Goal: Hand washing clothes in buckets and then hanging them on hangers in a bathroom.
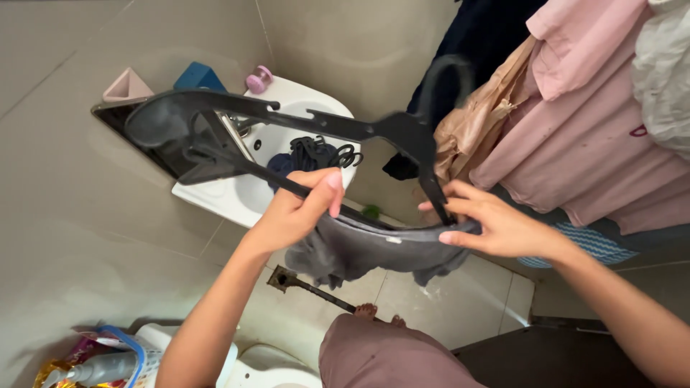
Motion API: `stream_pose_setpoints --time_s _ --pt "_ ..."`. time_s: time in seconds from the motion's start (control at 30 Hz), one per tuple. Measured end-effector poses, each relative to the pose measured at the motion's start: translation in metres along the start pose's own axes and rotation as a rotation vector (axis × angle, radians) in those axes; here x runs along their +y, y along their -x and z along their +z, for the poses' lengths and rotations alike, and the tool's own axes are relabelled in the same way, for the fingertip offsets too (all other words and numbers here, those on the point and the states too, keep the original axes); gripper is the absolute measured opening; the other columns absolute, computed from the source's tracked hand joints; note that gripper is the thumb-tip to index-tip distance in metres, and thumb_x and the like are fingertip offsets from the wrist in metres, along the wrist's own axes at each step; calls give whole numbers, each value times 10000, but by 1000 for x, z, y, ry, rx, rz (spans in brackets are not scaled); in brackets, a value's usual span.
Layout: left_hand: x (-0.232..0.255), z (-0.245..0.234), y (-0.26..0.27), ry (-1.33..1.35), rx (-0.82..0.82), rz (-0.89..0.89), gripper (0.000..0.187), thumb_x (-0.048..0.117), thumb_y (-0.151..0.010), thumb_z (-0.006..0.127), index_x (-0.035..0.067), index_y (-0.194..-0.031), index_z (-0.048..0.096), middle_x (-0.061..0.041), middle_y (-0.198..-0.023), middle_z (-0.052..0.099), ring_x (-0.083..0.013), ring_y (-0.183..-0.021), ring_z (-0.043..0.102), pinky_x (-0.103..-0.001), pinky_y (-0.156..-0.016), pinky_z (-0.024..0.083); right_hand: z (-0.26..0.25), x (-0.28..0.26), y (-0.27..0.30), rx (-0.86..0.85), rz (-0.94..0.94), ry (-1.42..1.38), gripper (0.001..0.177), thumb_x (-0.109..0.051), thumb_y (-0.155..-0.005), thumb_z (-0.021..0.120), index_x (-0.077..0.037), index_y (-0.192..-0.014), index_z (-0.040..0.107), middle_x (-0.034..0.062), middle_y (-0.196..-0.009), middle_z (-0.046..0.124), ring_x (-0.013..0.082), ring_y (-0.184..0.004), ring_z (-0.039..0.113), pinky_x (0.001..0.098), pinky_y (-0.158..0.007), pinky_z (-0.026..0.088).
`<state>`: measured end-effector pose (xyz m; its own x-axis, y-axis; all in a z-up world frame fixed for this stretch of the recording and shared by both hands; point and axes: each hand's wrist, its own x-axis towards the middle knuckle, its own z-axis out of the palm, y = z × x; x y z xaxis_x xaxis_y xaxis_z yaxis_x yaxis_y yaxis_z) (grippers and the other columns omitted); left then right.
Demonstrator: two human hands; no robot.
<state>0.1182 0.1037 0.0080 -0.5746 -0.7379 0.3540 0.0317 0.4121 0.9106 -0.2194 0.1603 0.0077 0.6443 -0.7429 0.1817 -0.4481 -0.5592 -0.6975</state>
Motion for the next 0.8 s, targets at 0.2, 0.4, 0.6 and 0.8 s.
stream_pose_setpoints --time_s 0.2,0.4,0.6,0.8 --pt "28 4 -6 -47 -279 92 357 205 -1087 465 22 -789 539 -28 -685 582 -148 -630 568 -316 -596 450 -4 49 26 217 255 -284 519 -189 -881 745 -91 -1371 603 22 -1090 648 110 -875 629 256 -771 545" --pt "23 31 -9 -161 -426 197 336 211 -1102 519 47 -811 551 -65 -671 595 -224 -621 599 -356 -613 461 -3 7 0 198 243 -294 583 -108 -843 777 -49 -1396 605 2 -1132 583 89 -866 558 247 -727 487" --pt "31 11 -8 -412 -183 39 366 381 -900 725 34 -978 635 -90 -663 596 -260 -565 583 -385 -541 452 -16 37 32 300 266 -132 255 -152 -892 708 -16 -1102 659 -5 -862 719 111 -834 675 280 -776 547" --pt "43 -20 13 -756 -183 311 431 431 -850 804 55 -722 635 -85 -596 517 -271 -584 556 -414 -516 423 -62 62 85 199 200 -189 195 -183 -1041 598 -23 -978 689 58 -961 732 147 -968 688 316 -897 546"
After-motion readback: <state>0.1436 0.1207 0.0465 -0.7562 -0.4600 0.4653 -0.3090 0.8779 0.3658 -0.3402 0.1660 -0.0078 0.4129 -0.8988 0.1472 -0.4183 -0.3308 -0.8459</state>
